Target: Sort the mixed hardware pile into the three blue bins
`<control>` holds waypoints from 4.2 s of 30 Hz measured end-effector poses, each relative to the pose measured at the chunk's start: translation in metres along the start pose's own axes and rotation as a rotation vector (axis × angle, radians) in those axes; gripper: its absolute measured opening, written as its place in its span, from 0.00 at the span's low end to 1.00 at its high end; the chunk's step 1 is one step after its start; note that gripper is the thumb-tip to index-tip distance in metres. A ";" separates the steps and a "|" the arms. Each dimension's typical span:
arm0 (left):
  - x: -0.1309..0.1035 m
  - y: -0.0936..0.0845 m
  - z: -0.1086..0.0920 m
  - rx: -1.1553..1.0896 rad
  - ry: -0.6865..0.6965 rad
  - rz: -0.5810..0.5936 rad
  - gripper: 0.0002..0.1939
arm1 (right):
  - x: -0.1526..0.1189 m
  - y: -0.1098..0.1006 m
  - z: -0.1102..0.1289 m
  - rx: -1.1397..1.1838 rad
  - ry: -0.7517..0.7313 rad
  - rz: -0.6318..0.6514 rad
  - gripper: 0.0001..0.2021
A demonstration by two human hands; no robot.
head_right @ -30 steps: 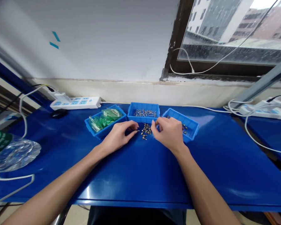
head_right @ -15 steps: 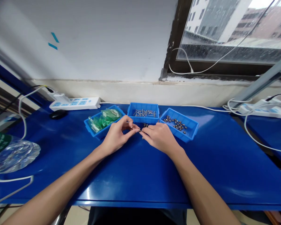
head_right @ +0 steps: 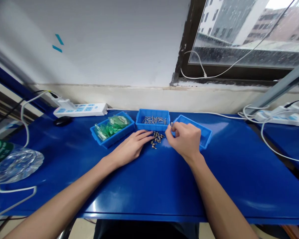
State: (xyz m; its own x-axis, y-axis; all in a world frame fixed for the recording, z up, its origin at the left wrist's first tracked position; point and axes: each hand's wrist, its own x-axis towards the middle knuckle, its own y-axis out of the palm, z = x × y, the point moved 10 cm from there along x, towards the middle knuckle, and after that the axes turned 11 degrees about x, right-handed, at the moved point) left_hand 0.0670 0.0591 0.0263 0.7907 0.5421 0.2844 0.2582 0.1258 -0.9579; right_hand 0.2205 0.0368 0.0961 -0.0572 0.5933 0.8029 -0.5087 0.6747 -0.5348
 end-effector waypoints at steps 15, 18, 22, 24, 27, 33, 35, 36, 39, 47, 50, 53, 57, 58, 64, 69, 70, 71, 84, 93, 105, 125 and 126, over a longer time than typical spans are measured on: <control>-0.001 -0.007 0.010 -0.048 -0.116 -0.037 0.06 | -0.004 0.015 0.008 0.028 0.014 0.074 0.18; -0.001 -0.007 0.014 -0.085 -0.148 -0.043 0.05 | -0.005 0.019 0.007 0.041 0.027 0.101 0.18; -0.001 -0.016 0.021 -0.267 -0.224 -0.126 0.08 | -0.006 0.024 0.001 0.127 0.076 0.176 0.14; -0.002 -0.021 0.026 -0.458 -0.262 -0.197 0.10 | -0.007 0.030 0.003 0.223 0.068 0.251 0.08; -0.003 -0.026 0.031 -0.723 -0.305 -0.281 0.14 | -0.013 0.043 0.015 0.333 -0.024 0.418 0.09; -0.003 -0.030 0.032 -0.846 -0.330 -0.309 0.18 | -0.025 0.059 0.038 0.280 -0.192 0.573 0.11; -0.003 -0.030 0.030 -0.837 -0.326 -0.315 0.17 | -0.027 0.061 0.044 0.250 -0.239 0.608 0.13; -0.002 -0.031 0.030 -0.828 -0.322 -0.322 0.16 | -0.027 0.061 0.045 0.238 -0.248 0.612 0.14; -0.002 -0.033 0.028 -0.782 -0.303 -0.335 0.12 | -0.023 0.057 0.042 0.224 -0.215 0.607 0.15; -0.003 -0.022 0.027 -0.443 -0.265 -0.212 0.12 | -0.022 0.056 0.028 0.254 -0.075 0.623 0.10; -0.004 -0.013 0.027 -0.305 -0.249 -0.142 0.13 | -0.024 0.059 0.028 0.303 -0.029 0.671 0.09; -0.004 -0.010 0.024 -0.254 -0.233 -0.110 0.13 | -0.025 0.060 0.029 0.383 0.021 0.785 0.06; -0.003 -0.017 0.016 -0.176 -0.201 -0.105 0.12 | -0.022 0.050 0.019 0.370 0.109 0.854 0.06; -0.002 -0.018 0.012 -0.163 -0.179 -0.094 0.14 | -0.022 0.047 0.015 0.350 0.130 0.866 0.07; -0.001 -0.006 -0.002 -0.122 -0.114 0.004 0.28 | -0.039 0.051 0.011 0.343 0.159 0.971 0.11; -0.001 -0.001 0.003 -0.147 -0.143 -0.027 0.13 | -0.031 0.053 0.005 0.371 0.175 0.881 0.12; -0.001 -0.002 0.004 -0.157 -0.151 -0.037 0.11 | -0.023 0.047 0.001 0.359 0.176 0.806 0.11; -0.001 -0.003 0.006 -0.169 -0.160 -0.045 0.09 | -0.015 0.039 -0.005 0.316 0.179 0.704 0.11; -0.003 -0.006 0.017 -0.219 -0.214 -0.079 0.10 | -0.040 0.059 0.040 0.525 0.072 0.953 0.09; -0.002 -0.019 0.018 -0.388 -0.249 -0.163 0.11 | 0.002 0.015 0.004 0.265 0.119 0.411 0.06; -0.004 -0.011 0.038 -1.053 -0.498 -0.237 0.13 | -0.016 0.043 0.041 0.366 -0.016 0.564 0.13; 0.000 -0.007 -0.005 -0.218 -0.064 -0.045 0.13 | -0.006 0.022 0.000 0.305 0.170 0.587 0.03; 0.000 -0.007 -0.006 -0.208 -0.057 -0.043 0.13 | -0.016 0.032 0.004 0.358 0.192 0.719 0.03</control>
State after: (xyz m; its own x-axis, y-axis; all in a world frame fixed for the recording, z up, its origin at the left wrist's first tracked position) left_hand 0.0688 0.0534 0.0328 0.7454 0.5870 0.3159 0.4044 -0.0214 -0.9143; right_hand 0.2021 0.0476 0.0675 -0.3416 0.9137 0.2203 -0.6491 -0.0599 -0.7583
